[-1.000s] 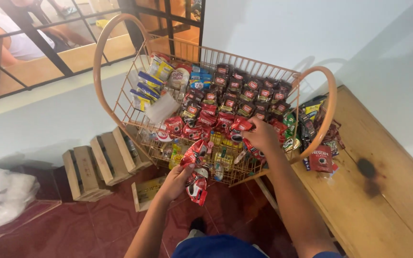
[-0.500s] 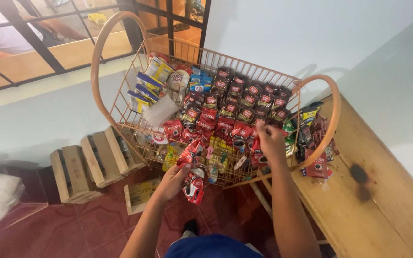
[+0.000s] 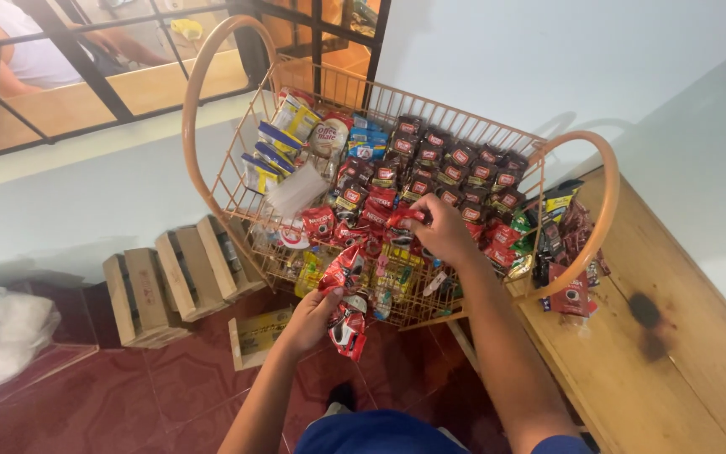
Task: Organizing various coffee and cocoa sachets on a shelf and a table.
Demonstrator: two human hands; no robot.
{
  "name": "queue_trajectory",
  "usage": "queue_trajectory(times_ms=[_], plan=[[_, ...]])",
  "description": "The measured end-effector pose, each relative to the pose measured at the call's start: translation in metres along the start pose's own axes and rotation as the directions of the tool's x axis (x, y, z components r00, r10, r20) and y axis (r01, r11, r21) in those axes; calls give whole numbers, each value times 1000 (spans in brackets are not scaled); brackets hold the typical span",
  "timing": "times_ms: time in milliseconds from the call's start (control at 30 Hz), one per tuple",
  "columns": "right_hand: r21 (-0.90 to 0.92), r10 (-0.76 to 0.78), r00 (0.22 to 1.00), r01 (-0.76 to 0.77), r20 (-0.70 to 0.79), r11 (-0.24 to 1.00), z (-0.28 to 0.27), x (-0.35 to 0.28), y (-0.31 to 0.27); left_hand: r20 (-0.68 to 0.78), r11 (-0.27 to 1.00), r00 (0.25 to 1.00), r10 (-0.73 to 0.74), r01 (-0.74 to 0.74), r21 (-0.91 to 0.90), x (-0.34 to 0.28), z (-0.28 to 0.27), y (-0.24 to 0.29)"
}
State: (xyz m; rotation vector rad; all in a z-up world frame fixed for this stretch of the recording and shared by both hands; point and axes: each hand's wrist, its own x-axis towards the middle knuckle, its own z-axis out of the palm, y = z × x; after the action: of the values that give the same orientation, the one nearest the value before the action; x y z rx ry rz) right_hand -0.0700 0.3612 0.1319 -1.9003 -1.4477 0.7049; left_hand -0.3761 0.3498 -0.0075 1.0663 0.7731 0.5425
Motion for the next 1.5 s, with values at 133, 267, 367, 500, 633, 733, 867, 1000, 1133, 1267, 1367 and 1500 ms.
queue_trajectory(times_ms=[133, 267, 367, 500, 633, 733, 867, 1000, 1133, 1267, 1367, 1500], plan=[[-209, -217, 973, 230, 81, 950, 1, 1, 19, 1, 998, 1000, -4, 4, -58, -11, 1, 14], [-503, -197, 971, 240, 138, 830, -2, 0, 13, 41, 997, 999, 1, 3, -81, -12, 3, 22], [-564, -186, 977, 211, 103, 799, 3, 8, 28, 67, 999, 998, 12, -9, -45, -5, 0, 16], [-574, -299, 953, 218, -49, 789, -3, -1, 33, 88, 1000, 996, 19, -18, -6, 0, 4, 13], [-549, -161, 976, 56, -145, 834, -14, -30, 14, 68, 999, 997, 40, -40, -7, -10, 17, 39], [-629, 114, 987, -162, -115, 760, -6, -43, 26, 73, 1000, 997, -1, 3, -17, -8, 17, 17], [-690, -19, 997, -33, -68, 723, -4, -38, 49, 87, 998, 996, -6, 11, -61, 3, 22, 11], [-716, -152, 986, 62, -62, 696, 4, -28, 68, 82, 995, 997, -4, 12, -95, 0, 27, 18], [-694, -191, 980, 101, -53, 712, 4, -33, 68, 70, 997, 998, -3, 9, -76, -3, 33, 22], [-596, -189, 977, 93, -100, 798, 9, -43, 46, 95, 998, 995, 23, -18, -57, -5, 34, 26], [-578, -160, 980, 62, -120, 813, 18, -46, 43, 101, 997, 995, 24, -17, -70, -6, 36, 21], [-596, -86, 987, -13, -137, 803, 19, -36, 30, 87, 991, 996, 13, -2, -134, -7, 34, 10]])
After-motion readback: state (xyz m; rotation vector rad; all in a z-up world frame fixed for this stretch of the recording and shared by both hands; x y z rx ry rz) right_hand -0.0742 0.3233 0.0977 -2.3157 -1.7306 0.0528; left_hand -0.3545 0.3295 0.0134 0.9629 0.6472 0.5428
